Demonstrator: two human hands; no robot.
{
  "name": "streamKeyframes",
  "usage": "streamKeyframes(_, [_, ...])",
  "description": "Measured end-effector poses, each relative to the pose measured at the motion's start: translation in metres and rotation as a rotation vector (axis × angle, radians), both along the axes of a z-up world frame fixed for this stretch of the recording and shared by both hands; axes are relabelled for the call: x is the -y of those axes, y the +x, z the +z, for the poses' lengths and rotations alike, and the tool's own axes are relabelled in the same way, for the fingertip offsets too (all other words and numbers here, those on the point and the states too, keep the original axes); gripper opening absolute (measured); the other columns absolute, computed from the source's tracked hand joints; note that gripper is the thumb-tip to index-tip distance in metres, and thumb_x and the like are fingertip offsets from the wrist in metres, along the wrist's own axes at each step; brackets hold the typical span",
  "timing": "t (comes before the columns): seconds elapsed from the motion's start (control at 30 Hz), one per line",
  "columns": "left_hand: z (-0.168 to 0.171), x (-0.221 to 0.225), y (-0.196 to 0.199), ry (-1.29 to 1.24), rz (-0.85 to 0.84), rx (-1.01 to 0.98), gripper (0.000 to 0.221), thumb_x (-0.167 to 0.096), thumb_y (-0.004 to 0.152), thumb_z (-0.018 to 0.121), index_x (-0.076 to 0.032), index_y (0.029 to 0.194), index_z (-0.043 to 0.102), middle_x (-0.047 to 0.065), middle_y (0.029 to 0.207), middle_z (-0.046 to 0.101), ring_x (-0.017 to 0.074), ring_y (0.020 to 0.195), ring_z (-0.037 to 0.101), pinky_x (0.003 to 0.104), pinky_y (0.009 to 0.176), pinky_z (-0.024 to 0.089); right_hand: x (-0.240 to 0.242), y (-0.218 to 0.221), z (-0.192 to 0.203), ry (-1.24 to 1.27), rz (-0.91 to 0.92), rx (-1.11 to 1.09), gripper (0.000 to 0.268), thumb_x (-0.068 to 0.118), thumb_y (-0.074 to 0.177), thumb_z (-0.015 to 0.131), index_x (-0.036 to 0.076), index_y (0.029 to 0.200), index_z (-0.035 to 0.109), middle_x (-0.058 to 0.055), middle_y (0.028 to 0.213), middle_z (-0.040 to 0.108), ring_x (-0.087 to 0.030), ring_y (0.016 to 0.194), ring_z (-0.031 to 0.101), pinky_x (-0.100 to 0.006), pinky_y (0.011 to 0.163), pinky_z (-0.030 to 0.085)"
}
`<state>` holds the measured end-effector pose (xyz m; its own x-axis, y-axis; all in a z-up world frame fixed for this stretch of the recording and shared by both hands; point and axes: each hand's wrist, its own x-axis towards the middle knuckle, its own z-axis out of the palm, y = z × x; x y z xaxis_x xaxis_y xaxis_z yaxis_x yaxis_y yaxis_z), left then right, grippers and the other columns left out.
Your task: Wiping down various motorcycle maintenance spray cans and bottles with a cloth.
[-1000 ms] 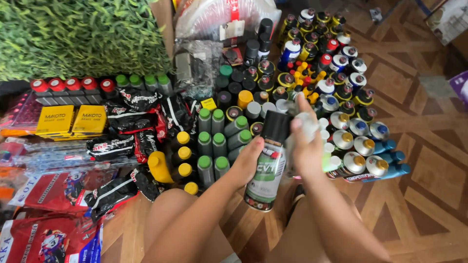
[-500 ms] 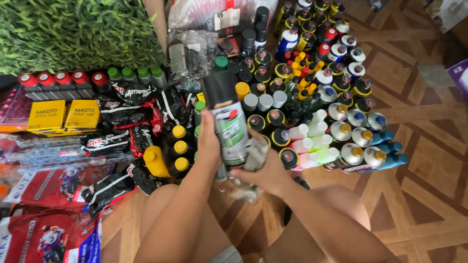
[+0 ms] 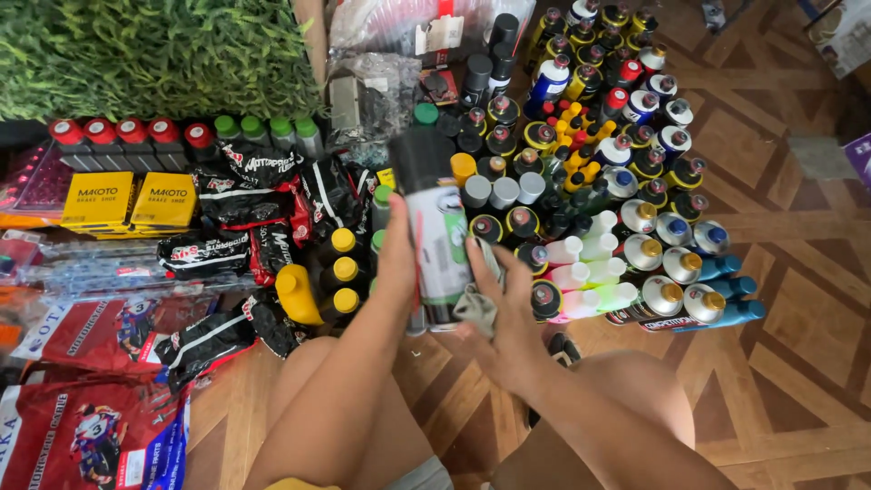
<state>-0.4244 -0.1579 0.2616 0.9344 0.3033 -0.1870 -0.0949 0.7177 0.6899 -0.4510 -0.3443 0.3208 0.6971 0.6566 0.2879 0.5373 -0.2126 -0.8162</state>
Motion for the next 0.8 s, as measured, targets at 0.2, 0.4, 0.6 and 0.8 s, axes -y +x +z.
streamKeyframes(0.2, [-0.035, 0.047, -0.011, 0.418, -0.141, 0.098, 0.067, -0.059, 0.106, 0.043, -0.002, 0.140, 0.052, 0.010, 0.120, 0.065, 0.0183, 0.107, 0.061, 0.035, 0.094, 0.052, 0.009, 0.034, -0.005, -0.114, -0.266, 0.303, 0.065, 0.029, 0.104, 0.056, 0.011, 0.163, 0.037, -0.029, 0.154, 0.029, -0.045, 0.141, 0.034, -0.048, 0.121, 0.026])
streamKeyframes(0.4, [-0.025, 0.066, -0.018, 0.599, -0.265, 0.098, 0.068, -0.052, 0.102, 0.054, -0.006, 0.151, 0.042, 0.006, 0.124, 0.062, 0.0135, 0.107, 0.057, 0.030, 0.092, 0.048, 0.022, 0.076, -0.009, 0.123, -0.415, 0.242, 0.054, 0.027, 0.115, 0.046, 0.010, 0.165, 0.038, -0.022, 0.162, 0.035, -0.034, 0.150, 0.037, -0.042, 0.129, 0.027])
streamKeyframes(0.6, [-0.015, 0.034, -0.006, 0.457, 0.042, -0.083, 0.065, -0.051, 0.100, 0.052, -0.007, 0.146, 0.046, 0.010, 0.107, 0.063, 0.0151, 0.084, 0.059, 0.031, 0.070, 0.049, -0.004, 0.038, -0.022, 0.049, -0.133, -0.081, 0.082, 0.026, 0.102, 0.064, 0.005, 0.167, 0.019, -0.019, 0.146, 0.051, -0.026, 0.128, 0.050, -0.034, 0.111, 0.039])
streamKeyframes(0.8, [-0.005, 0.011, -0.007, 0.239, 0.276, 0.034, 0.062, -0.049, 0.100, 0.060, -0.006, 0.143, 0.048, 0.011, 0.119, 0.062, 0.0197, 0.103, 0.062, 0.037, 0.090, 0.053, -0.009, 0.022, 0.010, -0.062, 0.003, -0.408, 0.112, 0.020, 0.077, 0.083, 0.010, 0.166, 0.016, -0.015, 0.139, 0.058, -0.020, 0.123, 0.058, -0.032, 0.108, 0.045])
